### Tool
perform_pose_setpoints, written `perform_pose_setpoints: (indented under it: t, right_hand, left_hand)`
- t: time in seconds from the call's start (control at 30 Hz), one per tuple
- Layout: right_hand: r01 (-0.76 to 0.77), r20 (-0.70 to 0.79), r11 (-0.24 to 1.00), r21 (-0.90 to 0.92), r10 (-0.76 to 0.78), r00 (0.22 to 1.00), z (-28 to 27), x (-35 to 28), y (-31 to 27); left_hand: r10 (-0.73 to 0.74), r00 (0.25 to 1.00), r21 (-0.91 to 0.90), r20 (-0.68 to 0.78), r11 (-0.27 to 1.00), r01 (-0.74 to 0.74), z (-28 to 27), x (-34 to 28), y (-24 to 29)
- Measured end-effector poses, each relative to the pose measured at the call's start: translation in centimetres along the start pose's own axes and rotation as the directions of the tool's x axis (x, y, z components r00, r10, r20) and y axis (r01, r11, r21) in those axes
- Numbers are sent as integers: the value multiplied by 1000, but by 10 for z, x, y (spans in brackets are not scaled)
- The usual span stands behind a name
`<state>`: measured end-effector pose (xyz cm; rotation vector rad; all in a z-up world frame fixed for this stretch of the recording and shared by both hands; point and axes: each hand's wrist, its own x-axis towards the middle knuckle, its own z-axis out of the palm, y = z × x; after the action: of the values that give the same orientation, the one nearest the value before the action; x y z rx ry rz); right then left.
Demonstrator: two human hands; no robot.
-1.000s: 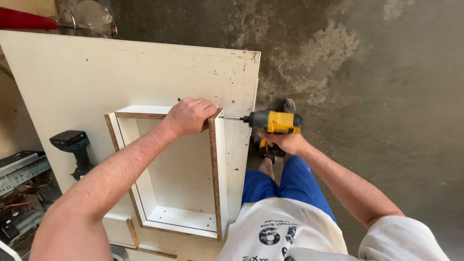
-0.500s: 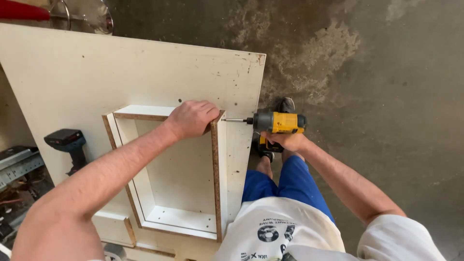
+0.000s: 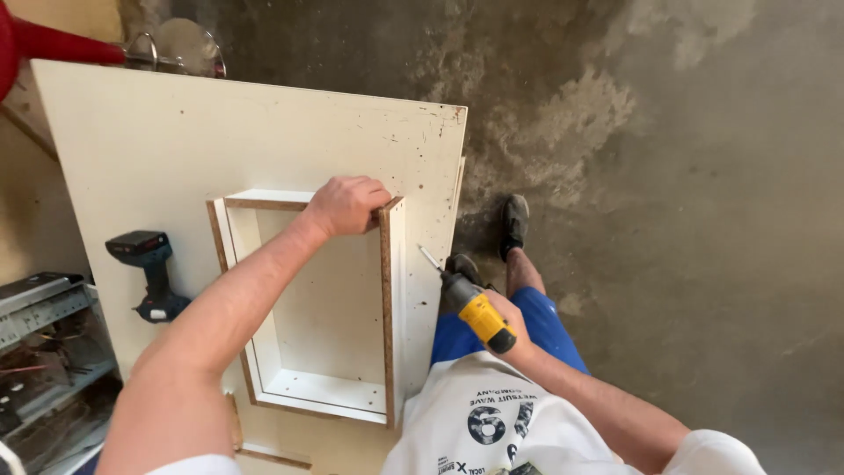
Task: Assembling a wooden drawer using a power drill and screws
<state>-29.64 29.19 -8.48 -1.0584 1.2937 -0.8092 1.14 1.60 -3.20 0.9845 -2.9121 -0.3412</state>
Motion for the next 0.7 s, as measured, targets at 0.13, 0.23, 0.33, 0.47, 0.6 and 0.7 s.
perform_pose_setpoints:
  t: [0.13,0.23,0.33,0.47,0.6,0.7]
  right_hand:
    - [153,-30,988,12,-153,988,-48,0,-3]
    - [293,-14,956,-25,-293,956,-91,14,-27]
    - [281,4,944,-174,-285,959,-113,10,-72]
    - [224,36,918,-328,-225,974,-109,2,-133]
    - [247,147,917,-313,-210,967,-71,-20,-118]
    - [279,281,914,-295,-196,939,-8,-52,-141]
  left_hand:
    - [-64,998,-58,-4,996,64,9,0,2]
    - [-127,986,-6,105,992,128,6,3,0]
    - [-353,919,167,176,931,325,17,-18,14]
    - [-786,595,-117,169,584,804,-77,-52,112]
    - [-899,391,-588,196,211,781,-73,-121,235]
    - [-822,521,-967,231,-253,29,-112,-155,343]
